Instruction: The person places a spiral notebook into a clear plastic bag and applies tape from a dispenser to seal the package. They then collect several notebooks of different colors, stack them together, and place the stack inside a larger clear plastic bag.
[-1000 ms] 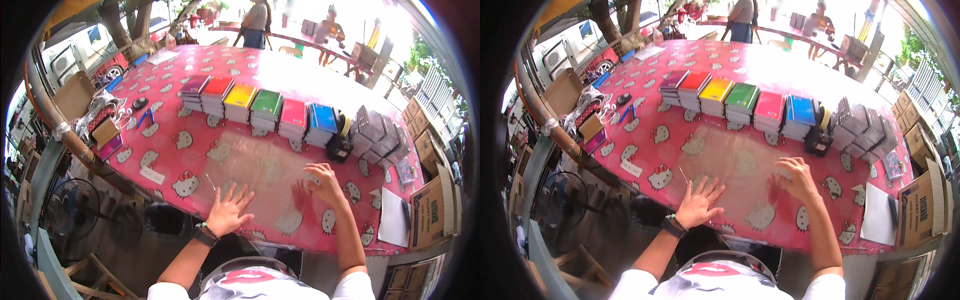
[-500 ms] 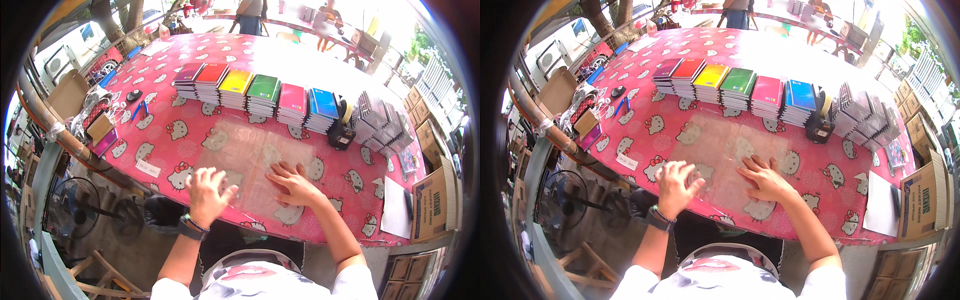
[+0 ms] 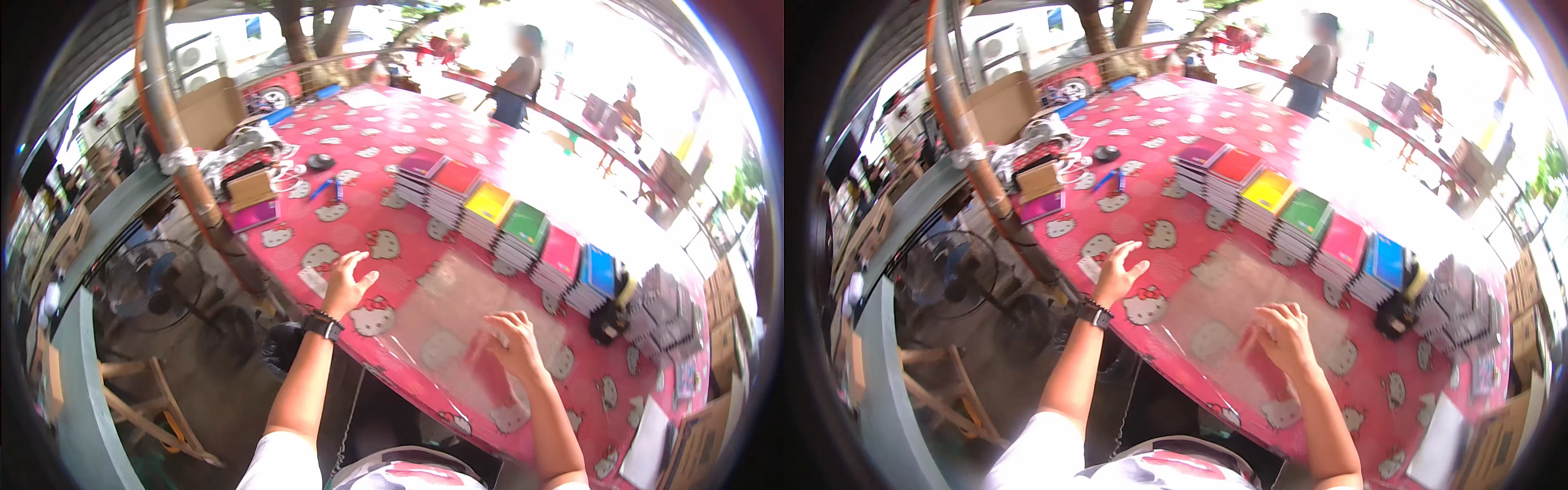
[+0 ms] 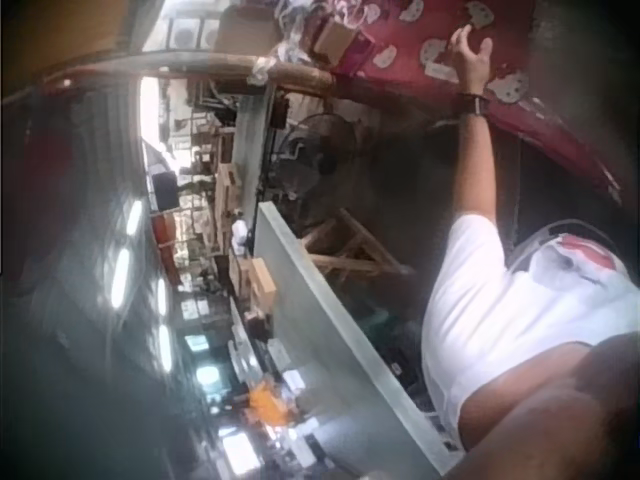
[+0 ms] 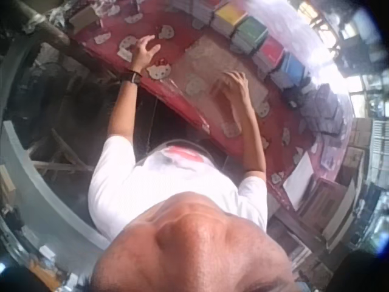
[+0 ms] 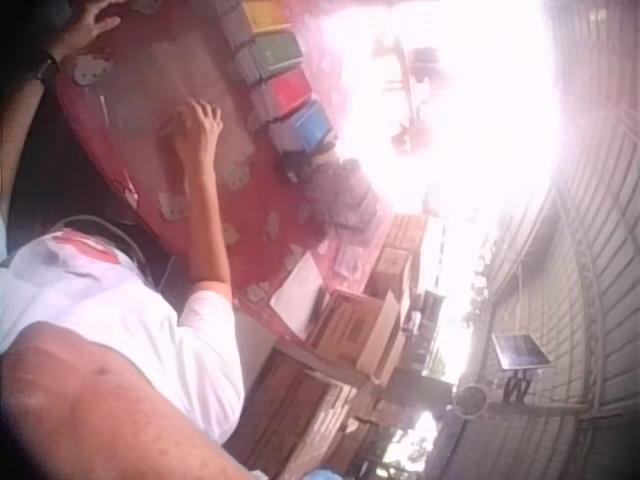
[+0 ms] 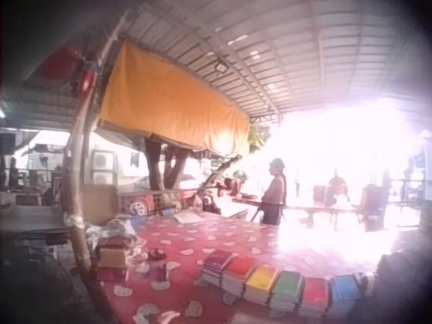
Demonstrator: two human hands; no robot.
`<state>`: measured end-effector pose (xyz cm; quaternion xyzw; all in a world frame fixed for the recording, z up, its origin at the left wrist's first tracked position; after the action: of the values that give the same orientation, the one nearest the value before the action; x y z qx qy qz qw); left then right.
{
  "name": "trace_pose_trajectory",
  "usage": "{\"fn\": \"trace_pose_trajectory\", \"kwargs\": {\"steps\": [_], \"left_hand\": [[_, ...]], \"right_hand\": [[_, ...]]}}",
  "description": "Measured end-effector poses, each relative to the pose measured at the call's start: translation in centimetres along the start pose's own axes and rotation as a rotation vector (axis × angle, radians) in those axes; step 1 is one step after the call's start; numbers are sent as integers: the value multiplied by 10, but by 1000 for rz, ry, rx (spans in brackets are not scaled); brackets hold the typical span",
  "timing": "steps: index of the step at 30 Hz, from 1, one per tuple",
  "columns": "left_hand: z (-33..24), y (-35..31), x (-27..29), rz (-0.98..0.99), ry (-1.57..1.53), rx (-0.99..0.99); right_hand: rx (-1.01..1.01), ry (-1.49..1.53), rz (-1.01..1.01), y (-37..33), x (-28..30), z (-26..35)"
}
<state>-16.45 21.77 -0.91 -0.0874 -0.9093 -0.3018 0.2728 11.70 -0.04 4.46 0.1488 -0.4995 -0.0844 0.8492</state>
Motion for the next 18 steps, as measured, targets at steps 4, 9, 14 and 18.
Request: {"fn": "trace_pose_trajectory", "kwargs": {"steps": [4,9,14,18], "left_hand": [[44,22,35,-92,35,28],[106,49,90,-240,257,39],[158,73,121,-305,599,87],[177,79,119,-253,824,326]], "right_hand": [[-50,174,41,27,-10,7],[-40,404,66,47,-48,27],[-182,610,207,52,-79,47],[-231,614,260,50,-89,49]]}}
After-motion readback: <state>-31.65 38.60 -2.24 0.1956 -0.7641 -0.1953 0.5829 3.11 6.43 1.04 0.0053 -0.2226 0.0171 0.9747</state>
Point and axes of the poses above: each hand's wrist, its own y-axis towards the middle knuckle, its own x-axis out of the back of the hand, z = x × y, the point moved 1 cm from there along y, towards the middle knuckle, and after that the axes turned 2 degrees about z, right-handed, at the moved point
